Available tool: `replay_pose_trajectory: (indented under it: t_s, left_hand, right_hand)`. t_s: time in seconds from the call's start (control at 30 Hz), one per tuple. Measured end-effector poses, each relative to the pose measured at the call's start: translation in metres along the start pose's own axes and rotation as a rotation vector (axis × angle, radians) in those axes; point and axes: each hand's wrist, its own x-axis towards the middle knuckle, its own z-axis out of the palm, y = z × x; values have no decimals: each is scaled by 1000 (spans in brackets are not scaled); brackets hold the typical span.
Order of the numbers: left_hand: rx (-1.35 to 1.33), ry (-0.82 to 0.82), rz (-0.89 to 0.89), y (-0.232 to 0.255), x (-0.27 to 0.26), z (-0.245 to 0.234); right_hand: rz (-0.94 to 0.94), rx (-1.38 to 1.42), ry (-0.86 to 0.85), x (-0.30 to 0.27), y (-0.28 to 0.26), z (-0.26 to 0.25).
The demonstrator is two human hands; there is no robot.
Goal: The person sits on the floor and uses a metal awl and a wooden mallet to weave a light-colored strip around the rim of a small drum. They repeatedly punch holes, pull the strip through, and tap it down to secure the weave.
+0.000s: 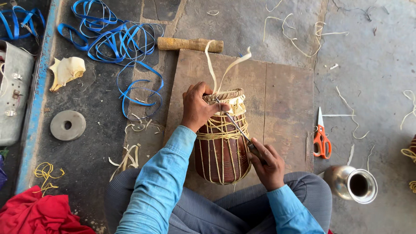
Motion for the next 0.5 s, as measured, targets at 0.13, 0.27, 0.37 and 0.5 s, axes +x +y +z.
replay_pose_trajectory:
  t_s: [0.13,0.27,0.37,0.5]
  left_hand:
    - [-16,-4,17,1,-1,0]
    - [6,-3,23,3,-2,2]
    - [11,13,17,4,-1,1]
    - [1,28,18,8,1,1]
  right_hand:
    - [12,-18,20,2,15,10]
    - [-21,-43,72,3,22,13]
    - [28,-106,88,2,24,19]
    - [340,137,-10,-7,33,25]
